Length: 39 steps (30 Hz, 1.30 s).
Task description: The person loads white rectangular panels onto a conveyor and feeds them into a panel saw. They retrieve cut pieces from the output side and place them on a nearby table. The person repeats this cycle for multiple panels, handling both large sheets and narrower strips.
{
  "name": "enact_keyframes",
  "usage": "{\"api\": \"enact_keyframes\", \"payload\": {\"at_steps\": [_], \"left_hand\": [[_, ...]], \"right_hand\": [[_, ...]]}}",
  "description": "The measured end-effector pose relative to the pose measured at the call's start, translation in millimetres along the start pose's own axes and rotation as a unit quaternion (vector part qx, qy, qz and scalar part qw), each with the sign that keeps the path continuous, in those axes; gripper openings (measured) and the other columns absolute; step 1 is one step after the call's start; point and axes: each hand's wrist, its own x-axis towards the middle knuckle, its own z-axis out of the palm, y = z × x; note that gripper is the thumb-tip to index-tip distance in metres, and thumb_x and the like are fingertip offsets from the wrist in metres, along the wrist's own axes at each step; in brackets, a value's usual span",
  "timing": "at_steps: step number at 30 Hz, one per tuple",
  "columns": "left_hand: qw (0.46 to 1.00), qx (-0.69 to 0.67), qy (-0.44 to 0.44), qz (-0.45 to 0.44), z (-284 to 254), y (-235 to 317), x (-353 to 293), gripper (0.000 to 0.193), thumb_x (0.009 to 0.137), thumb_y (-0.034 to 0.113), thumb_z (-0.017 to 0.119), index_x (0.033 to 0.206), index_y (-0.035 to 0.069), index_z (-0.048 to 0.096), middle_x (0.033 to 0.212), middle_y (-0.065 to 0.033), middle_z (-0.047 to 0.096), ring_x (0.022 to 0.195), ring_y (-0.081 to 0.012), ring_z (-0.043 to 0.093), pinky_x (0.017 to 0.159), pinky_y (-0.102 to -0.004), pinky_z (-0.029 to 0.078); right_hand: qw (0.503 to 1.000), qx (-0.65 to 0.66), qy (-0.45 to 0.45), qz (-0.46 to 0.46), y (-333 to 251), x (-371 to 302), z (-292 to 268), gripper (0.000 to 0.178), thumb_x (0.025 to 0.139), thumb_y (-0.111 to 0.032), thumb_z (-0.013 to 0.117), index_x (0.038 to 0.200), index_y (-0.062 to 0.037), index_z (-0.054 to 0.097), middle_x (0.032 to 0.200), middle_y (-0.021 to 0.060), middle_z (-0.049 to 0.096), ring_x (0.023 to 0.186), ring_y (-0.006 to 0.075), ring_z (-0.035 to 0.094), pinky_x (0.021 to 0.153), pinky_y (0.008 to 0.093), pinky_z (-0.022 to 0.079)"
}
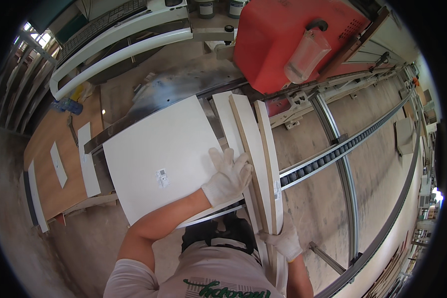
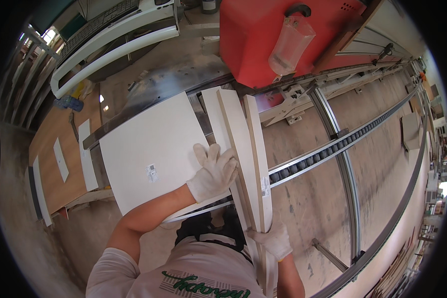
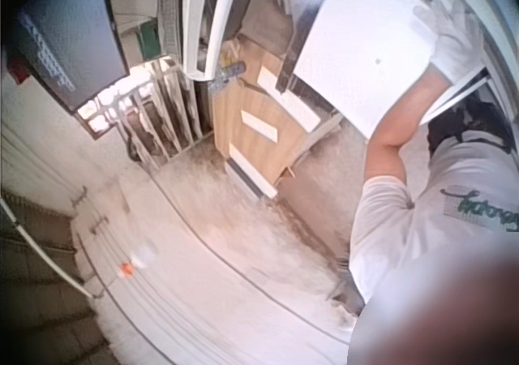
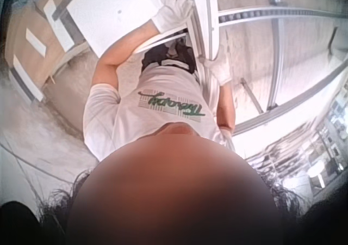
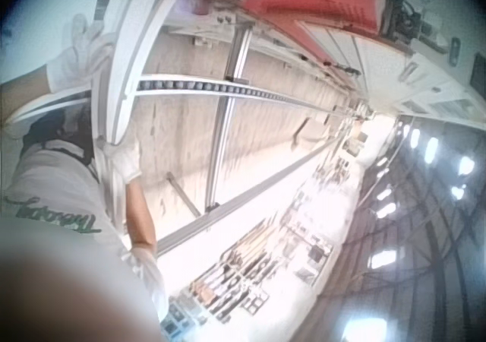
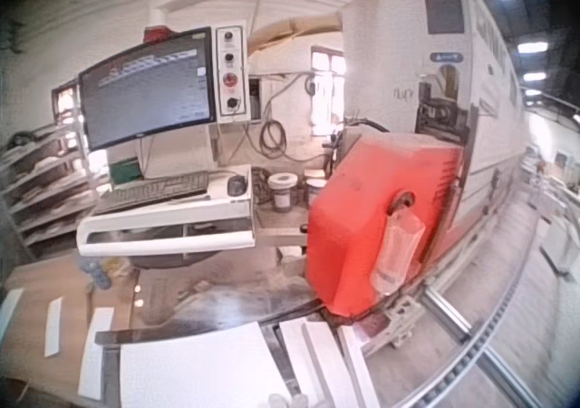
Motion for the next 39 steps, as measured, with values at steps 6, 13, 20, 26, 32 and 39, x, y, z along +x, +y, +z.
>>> {"api": "enact_keyframes", "payload": {"at_steps": [6,13,20,26,32,39], "left_hand": [[0.996,0.037,-0.066,0.038,12,-8,9,0.031,0.095,0.03,0.073,0.104,0.001,0.068,0.113,-0.0203,0.056,0.098,-0.0441,0.049,0.084,-0.0792,0.04],[0.988,0.129,-0.051,0.063,27,-8,52,0.024,0.089,0.025,0.072,0.083,0.002,0.068,0.078,-0.0184,0.05,0.082,-0.0445,0.05,0.079,-0.0922,0.04],[0.962,0.16,-0.09,0.2,40,-31,63,0.027,0.088,0.024,0.072,0.075,0.003,0.062,0.07,-0.0186,0.044,0.084,-0.0458,0.053,0.076,-0.0965,0.036],[0.988,0.01,-0.03,0.154,44,-33,74,0.02,0.089,0.019,0.073,0.093,0.0,0.067,0.102,-0.0218,0.053,0.1,-0.0477,0.054,0.083,-0.0817,0.04],[0.985,0.022,-0.035,0.166,51,-41,74,0.021,0.089,0.018,0.075,0.1,0.002,0.068,0.113,-0.0195,0.053,0.101,-0.0415,0.051,0.084,-0.0689,0.039],[0.992,-0.091,0.025,0.089,56,-36,70,0.027,0.092,0.033,0.078,0.095,0.007,0.072,0.115,-0.0153,0.055,0.109,-0.0417,0.05,0.087,-0.0682,0.036]], "right_hand": [[0.998,-0.029,0.049,0.031,18,-4,-10,0.081,0.07,-0.018,0.099,0.139,0.0004,0.06,0.116,0.0195,0.079,0.108,0.031,0.079,0.098,0.043,0.061],[0.994,-0.003,0.092,-0.056,65,3,-30,0.082,0.066,-0.007,0.096,0.139,0.0013,0.06,0.122,0.0181,0.075,0.11,0.0275,0.075,0.099,0.042,0.061],[0.994,0.066,0.075,-0.051,81,21,-37,0.088,0.07,-0.012,0.098,0.148,0.0028,0.06,0.128,0.022,0.075,0.118,0.0312,0.075,0.105,0.0418,0.06],[0.997,0.036,0.048,-0.051,78,20,-40,0.088,0.07,-0.005,0.095,0.149,0.0046,0.057,0.127,0.0148,0.075,0.117,0.022,0.071,0.105,0.0393,0.058],[0.996,0.062,0.062,-0.005,76,20,-48,0.072,0.083,-0.014,0.088,0.148,0.0054,0.062,0.127,0.0189,0.074,0.113,0.0308,0.074,0.104,0.0416,0.059],[0.964,-0.209,0.149,-0.072,55,-6,-46,0.072,0.085,-0.019,0.087,0.15,0.0031,0.063,0.118,0.0236,0.063,0.106,0.0426,0.069,0.093,0.0496,0.059]]}}
